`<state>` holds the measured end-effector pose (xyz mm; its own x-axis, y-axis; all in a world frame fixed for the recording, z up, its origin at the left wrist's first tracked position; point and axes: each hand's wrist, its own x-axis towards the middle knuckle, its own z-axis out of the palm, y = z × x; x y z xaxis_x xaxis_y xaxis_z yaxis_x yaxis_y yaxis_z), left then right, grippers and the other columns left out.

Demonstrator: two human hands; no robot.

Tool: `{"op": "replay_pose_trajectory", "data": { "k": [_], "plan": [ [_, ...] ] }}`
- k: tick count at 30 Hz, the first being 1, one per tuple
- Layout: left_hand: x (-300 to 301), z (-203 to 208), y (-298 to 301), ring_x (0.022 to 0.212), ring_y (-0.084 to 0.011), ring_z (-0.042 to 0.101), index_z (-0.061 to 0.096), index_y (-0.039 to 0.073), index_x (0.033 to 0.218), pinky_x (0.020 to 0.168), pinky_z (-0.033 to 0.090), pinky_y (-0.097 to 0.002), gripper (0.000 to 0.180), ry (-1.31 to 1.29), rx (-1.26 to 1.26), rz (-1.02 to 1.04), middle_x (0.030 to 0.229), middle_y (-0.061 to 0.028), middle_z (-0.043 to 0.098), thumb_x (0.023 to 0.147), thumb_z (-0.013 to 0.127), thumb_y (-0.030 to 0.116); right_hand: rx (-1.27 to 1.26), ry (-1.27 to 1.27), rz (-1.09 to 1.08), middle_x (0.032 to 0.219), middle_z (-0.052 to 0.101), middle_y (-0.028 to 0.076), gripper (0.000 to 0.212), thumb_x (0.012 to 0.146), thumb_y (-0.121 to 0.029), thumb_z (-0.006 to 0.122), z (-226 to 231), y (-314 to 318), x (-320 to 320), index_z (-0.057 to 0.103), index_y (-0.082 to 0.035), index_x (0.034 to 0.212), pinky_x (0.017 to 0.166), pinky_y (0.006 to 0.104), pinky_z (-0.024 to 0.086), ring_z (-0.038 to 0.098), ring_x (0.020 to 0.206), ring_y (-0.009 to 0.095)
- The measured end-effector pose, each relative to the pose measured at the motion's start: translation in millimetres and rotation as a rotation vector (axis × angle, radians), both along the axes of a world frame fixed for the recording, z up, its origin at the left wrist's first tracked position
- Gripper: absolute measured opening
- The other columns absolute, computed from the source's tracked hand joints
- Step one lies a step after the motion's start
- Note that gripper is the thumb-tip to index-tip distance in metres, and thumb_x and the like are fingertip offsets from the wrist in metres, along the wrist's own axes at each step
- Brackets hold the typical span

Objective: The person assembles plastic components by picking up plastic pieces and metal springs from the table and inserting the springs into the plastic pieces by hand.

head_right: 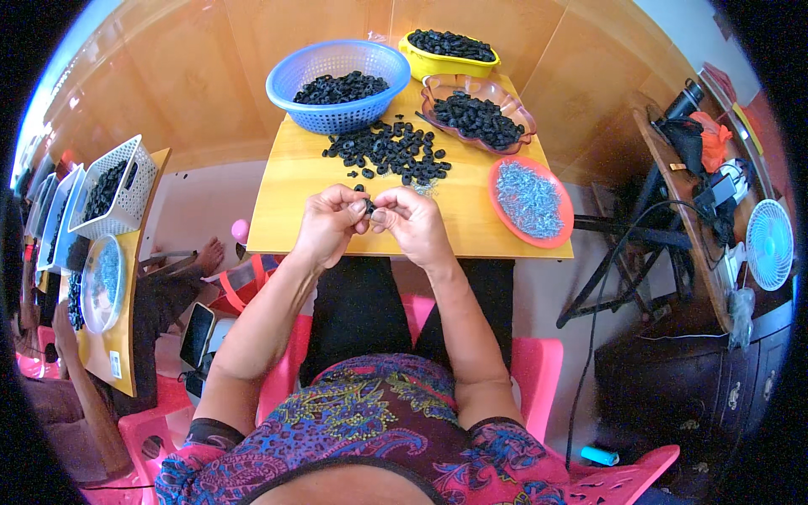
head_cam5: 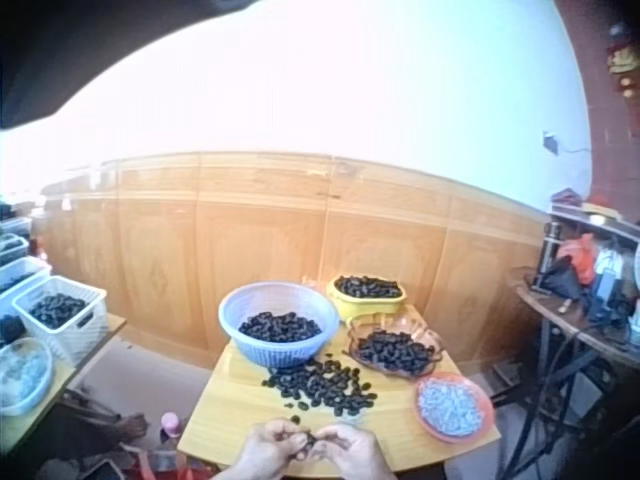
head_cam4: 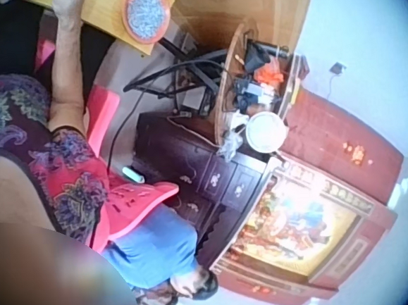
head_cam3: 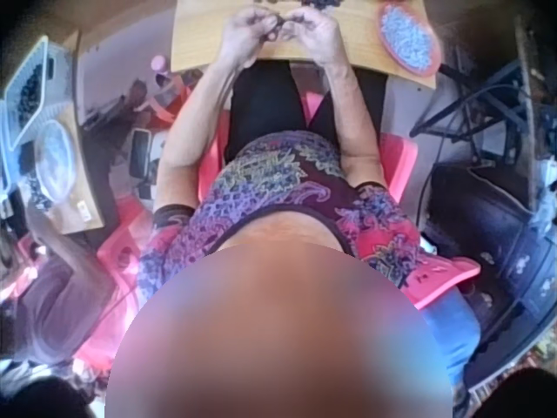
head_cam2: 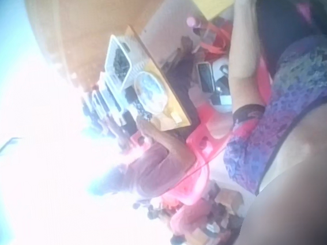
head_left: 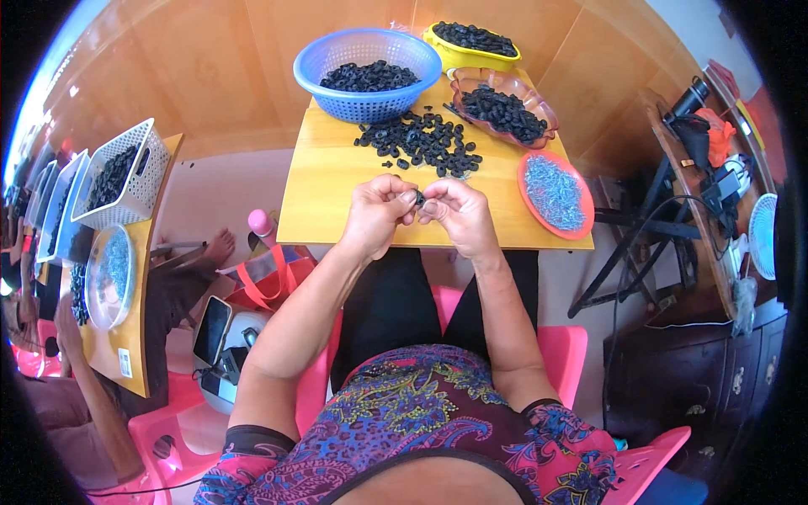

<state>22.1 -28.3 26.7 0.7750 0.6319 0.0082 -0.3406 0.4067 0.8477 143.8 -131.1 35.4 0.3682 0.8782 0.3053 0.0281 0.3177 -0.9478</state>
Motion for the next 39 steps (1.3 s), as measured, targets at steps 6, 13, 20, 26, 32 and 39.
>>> {"op": "replay_pose_trajectory", "data": {
  "k": [6,13,20,26,32,39],
  "plan": [
    [1,-1,-9,0.06,-0.0128,0.055,0.06,-0.002,0.09,0.055,0.047,-0.0237,0.004,-0.023,0.05,0.018,0.076,-0.0095,0.062,0.086,0.058,-0.002,0.022,-0.089,0.033,0.08,0.06,0.006,0.01,0.087,-0.004,0.061,-1,1,1,0.056,0.003,0.091,0.065,0.0235,0.05,0.059,0.07,0.011],
    [7,-9,-5,0.062,-0.0098,0.054,0.057,-0.005,0.115,0.058,0.046,-0.0224,0.027,0.184,0.207,-0.059,0.078,-0.006,0.061,0.089,0.055,0.002,-0.119,-0.104,-0.12,0.077,0.061,0.007,0.007,0.084,0.004,0.055,1,-14,27,0.057,0.003,0.09,0.054,0.0242,0.05,0.059,0.061,0.012],
    [2,-29,48,0.074,-0.0214,0.064,0.062,-0.005,0.105,0.07,0.05,-0.0314,0.028,0.551,0.544,0.509,0.083,-0.0162,0.067,0.081,0.062,0.009,-0.259,-0.381,-0.848,0.065,0.061,0.007,0.004,0.076,-0.001,0.061,29,2,183,0.062,0.001,0.079,0.054,0.0285,0.046,0.058,0.06,0.013],
    [0,-39,53,0.08,-0.0291,0.062,0.065,0.0,0.097,0.075,0.049,-0.0355,0.022,0.637,0.863,0.632,0.086,-0.0173,0.063,0.077,0.062,0.007,-0.632,-0.663,-0.845,0.078,0.067,0.018,0.026,0.076,-0.023,0.069,32,16,211,0.068,0.001,0.087,0.071,0.0378,0.048,0.065,0.072,0.028],
    [3,-43,55,0.083,-0.0306,0.06,0.068,0.003,0.092,0.078,0.048,-0.0375,0.019,0.627,1.021,0.633,0.085,-0.0145,0.062,0.074,0.064,0.007,-0.493,-0.843,-0.736,0.078,0.066,0.019,0.021,0.08,-0.02,0.065,21,-2,141,0.066,-0.001,0.089,0.068,0.0374,0.05,0.066,0.074,0.03],
    [22,-35,28,0.092,-0.0287,0.053,0.07,0.007,0.086,0.08,0.04,-0.0423,0.02,0.789,1.327,0.61,0.09,-0.0094,0.061,0.074,0.064,0.023,-0.528,-0.8,-0.622,0.076,0.065,0.017,0.016,0.079,-0.015,0.064,-6,-28,88,0.066,-0.002,0.089,0.065,0.0375,0.05,0.065,0.071,0.03]
  ]
}}
